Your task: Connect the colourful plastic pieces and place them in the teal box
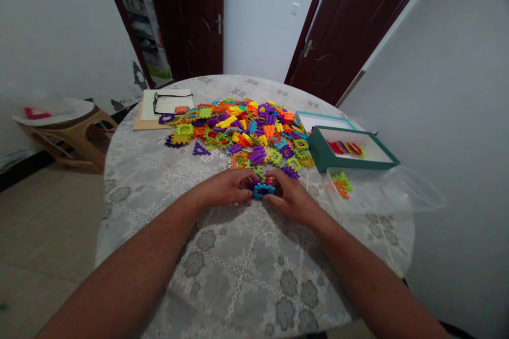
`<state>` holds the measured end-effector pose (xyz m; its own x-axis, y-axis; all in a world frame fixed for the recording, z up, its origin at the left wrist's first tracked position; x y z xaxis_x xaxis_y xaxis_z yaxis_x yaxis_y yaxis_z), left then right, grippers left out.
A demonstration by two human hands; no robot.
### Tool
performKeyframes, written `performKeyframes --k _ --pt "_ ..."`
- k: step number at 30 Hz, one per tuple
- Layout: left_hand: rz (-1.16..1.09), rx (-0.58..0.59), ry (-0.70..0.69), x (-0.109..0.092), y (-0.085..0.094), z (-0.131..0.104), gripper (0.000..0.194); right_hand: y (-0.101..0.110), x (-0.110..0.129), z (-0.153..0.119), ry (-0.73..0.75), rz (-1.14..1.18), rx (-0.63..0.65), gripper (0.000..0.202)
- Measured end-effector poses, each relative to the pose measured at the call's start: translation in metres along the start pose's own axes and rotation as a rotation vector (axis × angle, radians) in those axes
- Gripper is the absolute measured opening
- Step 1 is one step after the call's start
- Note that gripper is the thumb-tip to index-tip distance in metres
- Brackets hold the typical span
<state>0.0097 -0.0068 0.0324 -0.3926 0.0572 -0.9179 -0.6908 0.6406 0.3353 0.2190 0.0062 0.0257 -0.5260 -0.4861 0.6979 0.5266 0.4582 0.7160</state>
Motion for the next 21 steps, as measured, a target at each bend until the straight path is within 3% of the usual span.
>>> performKeyframes --k 4,7,10,13,17,21 --pt "0.007 0.007 0.035 0.003 -0.002 0.001 0.038 -0.005 0.007 0.001 0.052 0.001 -0.023 0.058" --pt "0.036 -0.009 0.032 0.004 -0.001 0.001 0.027 -0.002 0.010 0.001 0.102 0.023 -0.043 0.047" --pt "0.118 -0.049 0.023 0.003 0.006 -0.002 0.022 0.005 0.005 0.004 0.145 -0.024 -0.143 0.030" --pt "0.259 -0.108 -0.006 0.000 0.016 -0.007 0.024 0.003 -0.005 0.012 0.133 -0.185 -0.248 0.030" --pt "0.339 -0.147 -0.048 0.000 0.023 -0.009 0.024 -0.011 -0.012 0.024 0.058 -0.359 -0.214 0.041" --pt "0.335 -0.142 -0.043 0.003 0.020 -0.006 0.021 -0.017 -0.011 0.028 0.057 -0.368 -0.204 0.046"
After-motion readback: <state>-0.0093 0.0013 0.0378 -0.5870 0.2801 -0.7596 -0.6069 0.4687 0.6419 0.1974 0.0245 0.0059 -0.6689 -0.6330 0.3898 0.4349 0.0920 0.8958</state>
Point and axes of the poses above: each hand's wrist, its own z-axis towards the middle knuckle, its own y-axis out of the back of the hand, x = y × z, the point moved 4 cm from there along z, towards the middle knuckle, and after that the axes turned 8 degrees about x, right-handed, at the moved point
